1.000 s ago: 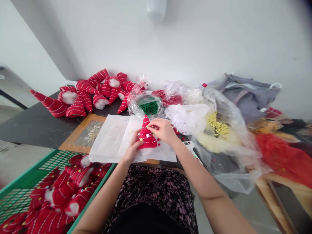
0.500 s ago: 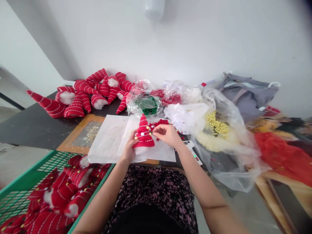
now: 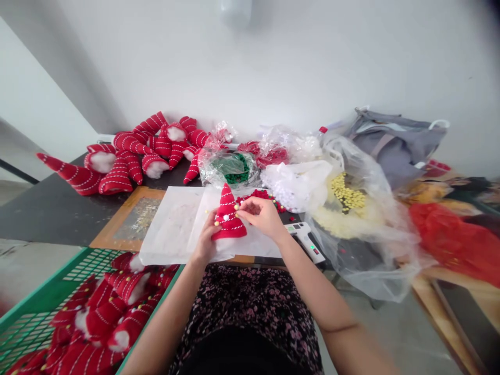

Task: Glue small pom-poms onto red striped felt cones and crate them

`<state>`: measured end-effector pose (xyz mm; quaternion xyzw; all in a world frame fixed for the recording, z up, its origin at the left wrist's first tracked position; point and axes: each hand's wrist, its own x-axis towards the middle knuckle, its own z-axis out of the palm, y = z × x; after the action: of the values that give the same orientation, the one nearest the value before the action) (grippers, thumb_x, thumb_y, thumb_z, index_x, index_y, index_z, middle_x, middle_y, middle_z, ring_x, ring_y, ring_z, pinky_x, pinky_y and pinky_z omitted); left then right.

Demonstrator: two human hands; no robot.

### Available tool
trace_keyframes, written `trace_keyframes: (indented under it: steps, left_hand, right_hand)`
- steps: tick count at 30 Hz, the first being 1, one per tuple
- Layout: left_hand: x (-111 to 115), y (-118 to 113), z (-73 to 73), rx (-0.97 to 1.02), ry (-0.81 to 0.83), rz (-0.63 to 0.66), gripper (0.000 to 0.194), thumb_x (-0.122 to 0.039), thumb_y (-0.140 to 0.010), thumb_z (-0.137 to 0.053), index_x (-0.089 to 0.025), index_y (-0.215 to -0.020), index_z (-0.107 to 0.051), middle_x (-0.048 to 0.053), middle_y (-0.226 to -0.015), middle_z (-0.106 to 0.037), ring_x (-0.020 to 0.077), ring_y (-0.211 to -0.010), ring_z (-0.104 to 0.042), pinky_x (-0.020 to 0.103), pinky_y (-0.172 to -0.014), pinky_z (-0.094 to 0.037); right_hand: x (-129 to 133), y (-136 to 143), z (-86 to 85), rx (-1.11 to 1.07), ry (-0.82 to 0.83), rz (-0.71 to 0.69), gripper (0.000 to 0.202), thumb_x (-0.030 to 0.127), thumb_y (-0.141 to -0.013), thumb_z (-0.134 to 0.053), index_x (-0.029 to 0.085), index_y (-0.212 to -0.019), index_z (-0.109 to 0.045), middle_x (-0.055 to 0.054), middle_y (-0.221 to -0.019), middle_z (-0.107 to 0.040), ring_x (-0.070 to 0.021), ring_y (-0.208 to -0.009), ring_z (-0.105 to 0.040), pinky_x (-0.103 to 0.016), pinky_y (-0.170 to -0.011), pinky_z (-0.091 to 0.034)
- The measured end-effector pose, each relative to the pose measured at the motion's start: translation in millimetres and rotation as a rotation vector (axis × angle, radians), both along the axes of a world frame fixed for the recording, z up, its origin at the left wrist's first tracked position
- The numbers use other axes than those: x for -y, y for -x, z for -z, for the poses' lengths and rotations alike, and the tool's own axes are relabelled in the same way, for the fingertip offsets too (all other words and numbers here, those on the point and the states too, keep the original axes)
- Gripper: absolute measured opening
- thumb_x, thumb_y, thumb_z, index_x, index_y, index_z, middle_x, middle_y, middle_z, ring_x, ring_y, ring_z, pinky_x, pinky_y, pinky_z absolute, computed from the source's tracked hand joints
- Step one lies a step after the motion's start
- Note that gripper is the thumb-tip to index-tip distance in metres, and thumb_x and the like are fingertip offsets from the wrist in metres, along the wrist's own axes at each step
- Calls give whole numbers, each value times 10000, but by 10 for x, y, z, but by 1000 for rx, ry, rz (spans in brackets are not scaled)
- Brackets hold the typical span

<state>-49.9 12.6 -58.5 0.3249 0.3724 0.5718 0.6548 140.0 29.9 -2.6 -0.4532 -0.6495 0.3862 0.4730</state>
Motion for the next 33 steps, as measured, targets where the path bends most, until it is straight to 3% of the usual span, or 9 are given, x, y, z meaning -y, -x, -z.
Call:
trace_keyframes:
  steps: [9, 20, 33]
  left_hand:
    - [-4, -7, 91, -45, -105, 100, 614, -287, -665, -743, -208, -1267, -653, 63, -1151, -775, 298, -1063, -732, 345, -860, -566]
    - [11, 8, 148, -86, -158, 153, 624, -284, -730, -759, -228, -1326, -585, 63, -1183, -742, 279, -1043, -708, 369, -924, -538]
    - [21, -1, 140, -115, -159, 185, 668, -292, -740, -791, -244, -1362, -553, 45, -1178, -732, 245, -1025, -678, 343, -916, -531]
  right_hand:
    - [-4, 45, -105, -18, -67, 47, 79, 283, -866, -745, 218, -855, -789, -57, -840, -808, -212, -728, -716, -314, -604, -555]
    - [-50, 74, -211, 224, -294, -76, 124, 140, -919, -629, 218, -878, -717, -38, -897, -781, -203, -813, -702, -329, -773, -539]
    - [-97, 108, -240, 527, -389, -54, 181, 92, -940, -540, 233, -1033, -607, -48, -935, -710, -225, -884, -675, -330, -795, -511]
